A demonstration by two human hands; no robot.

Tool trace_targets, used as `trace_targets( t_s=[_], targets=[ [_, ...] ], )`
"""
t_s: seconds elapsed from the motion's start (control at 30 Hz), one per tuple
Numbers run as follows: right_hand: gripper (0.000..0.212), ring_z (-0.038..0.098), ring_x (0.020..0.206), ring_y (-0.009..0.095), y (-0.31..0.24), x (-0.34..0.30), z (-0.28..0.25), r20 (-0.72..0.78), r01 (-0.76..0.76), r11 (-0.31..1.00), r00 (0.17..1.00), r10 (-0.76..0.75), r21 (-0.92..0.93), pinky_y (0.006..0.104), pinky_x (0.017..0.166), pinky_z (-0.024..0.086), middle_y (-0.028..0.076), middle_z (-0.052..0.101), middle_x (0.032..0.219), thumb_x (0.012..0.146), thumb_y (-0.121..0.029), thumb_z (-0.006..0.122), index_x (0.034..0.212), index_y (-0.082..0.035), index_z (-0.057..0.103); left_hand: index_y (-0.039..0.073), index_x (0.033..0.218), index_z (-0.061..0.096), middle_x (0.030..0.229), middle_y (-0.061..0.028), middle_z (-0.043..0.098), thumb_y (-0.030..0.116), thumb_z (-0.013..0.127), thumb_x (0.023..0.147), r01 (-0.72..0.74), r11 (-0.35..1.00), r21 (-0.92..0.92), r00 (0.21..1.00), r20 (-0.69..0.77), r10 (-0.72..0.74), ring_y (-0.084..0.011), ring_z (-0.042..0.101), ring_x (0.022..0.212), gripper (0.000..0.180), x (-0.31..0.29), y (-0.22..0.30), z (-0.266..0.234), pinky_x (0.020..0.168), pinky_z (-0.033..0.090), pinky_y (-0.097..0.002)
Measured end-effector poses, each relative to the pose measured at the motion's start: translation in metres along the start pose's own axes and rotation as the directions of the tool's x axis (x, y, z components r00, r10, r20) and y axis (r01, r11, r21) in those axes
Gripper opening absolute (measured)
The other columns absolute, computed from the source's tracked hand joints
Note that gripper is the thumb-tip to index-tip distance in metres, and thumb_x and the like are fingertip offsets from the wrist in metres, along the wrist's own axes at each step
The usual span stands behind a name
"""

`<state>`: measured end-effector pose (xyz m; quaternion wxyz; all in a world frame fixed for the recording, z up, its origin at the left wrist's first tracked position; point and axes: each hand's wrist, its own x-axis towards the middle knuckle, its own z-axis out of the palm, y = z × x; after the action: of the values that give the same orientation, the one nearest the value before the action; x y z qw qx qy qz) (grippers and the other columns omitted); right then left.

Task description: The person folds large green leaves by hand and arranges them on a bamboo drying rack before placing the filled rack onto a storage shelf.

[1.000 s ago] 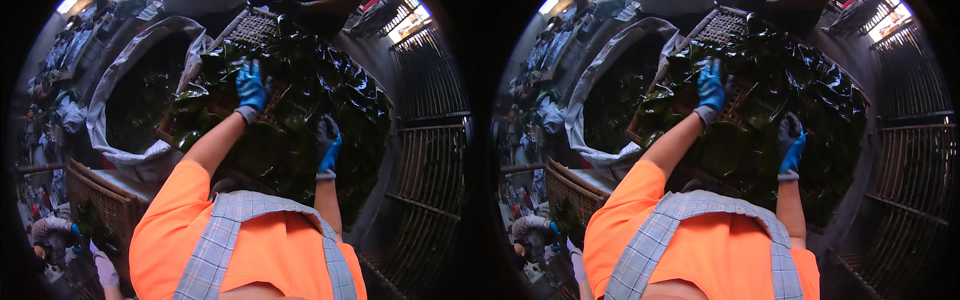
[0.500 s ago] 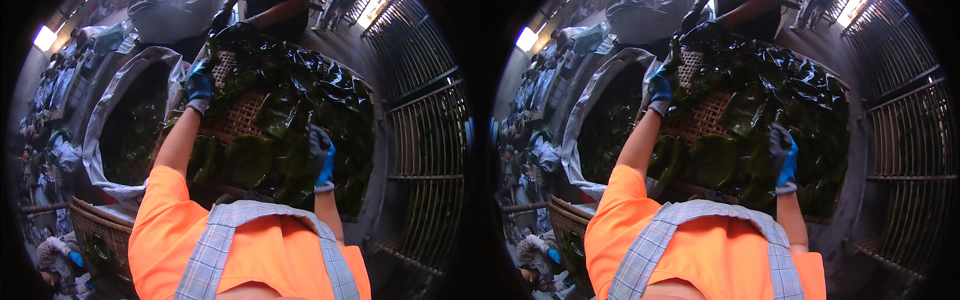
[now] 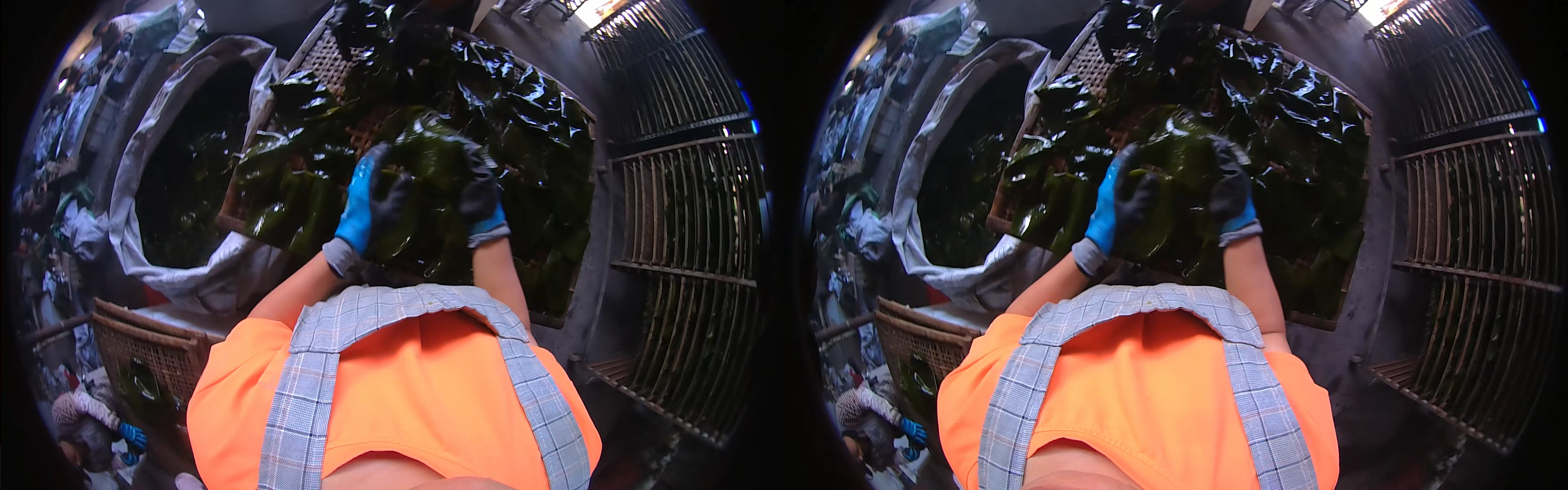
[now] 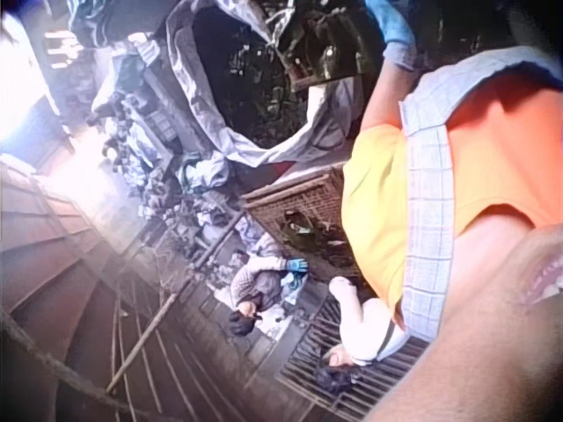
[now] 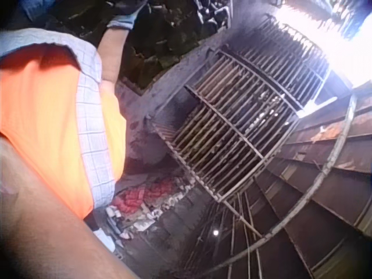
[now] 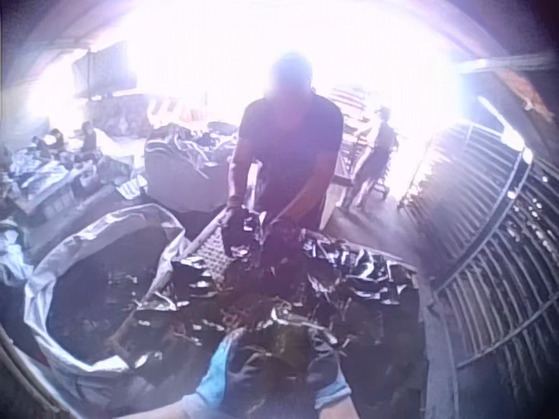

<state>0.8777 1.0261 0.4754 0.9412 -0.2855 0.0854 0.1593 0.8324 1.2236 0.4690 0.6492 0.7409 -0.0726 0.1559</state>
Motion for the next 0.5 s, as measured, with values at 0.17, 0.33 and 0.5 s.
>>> trace_targets(
  t_s=[0.17, 0.33, 0.5],
  targets=[
    [0.034, 0.058, 0.106, 0.024, -0.016, -0.027, -0.009, 0.304, 0.284, 0.659, 0.949, -0.088, -0.696, 0.0308, 0.094, 0.044, 0.014, 0.059, 0.118, 0.087, -0.001, 0.052, 0.120, 0.002, 0.055, 0.002, 0.107, 0.055, 0.091, -0.0043, 0.058, 0.020, 0.051, 0.094, 0.680, 0.475, -0.558, 0.728, 0.444, -0.522, -0.0151, 0.054, 0.083, 0.023, 0.011, -0.005, 0.003, 0.074, 0.046, -0.0264],
    [0.021, 0.062, 0.082, 0.014, 0.015, -0.033, 0.050, 0.025, -0.043, 0.856, 0.998, 0.066, -0.514, 0.0262, 0.073, 0.051, 0.003, 0.066, 0.094, 0.087, -0.008, 0.059, 0.107, -0.002, 0.062, 0.005, 0.103, 0.060, 0.085, 0.0003, 0.063, 0.017, 0.050, 0.095, 0.389, 0.729, -0.564, 0.909, 0.365, -0.202, -0.0105, 0.058, 0.073, 0.018, 0.008, -0.003, -0.004, 0.066, 0.050, -0.0260],
    [0.021, 0.061, 0.083, 0.014, 0.027, 0.005, 0.066, -0.007, -0.028, 0.912, 1.000, 0.028, -0.409, 0.0274, 0.073, 0.050, 0.003, 0.065, 0.093, 0.084, -0.008, 0.062, 0.105, -0.004, 0.062, 0.004, 0.105, 0.060, 0.091, 0.0011, 0.064, 0.015, 0.057, 0.091, 0.449, 0.593, -0.668, 0.889, 0.265, -0.374, -0.0097, 0.059, 0.078, 0.019, 0.047, 0.010, -0.027, 0.070, 0.050, -0.0268]
  ],
)
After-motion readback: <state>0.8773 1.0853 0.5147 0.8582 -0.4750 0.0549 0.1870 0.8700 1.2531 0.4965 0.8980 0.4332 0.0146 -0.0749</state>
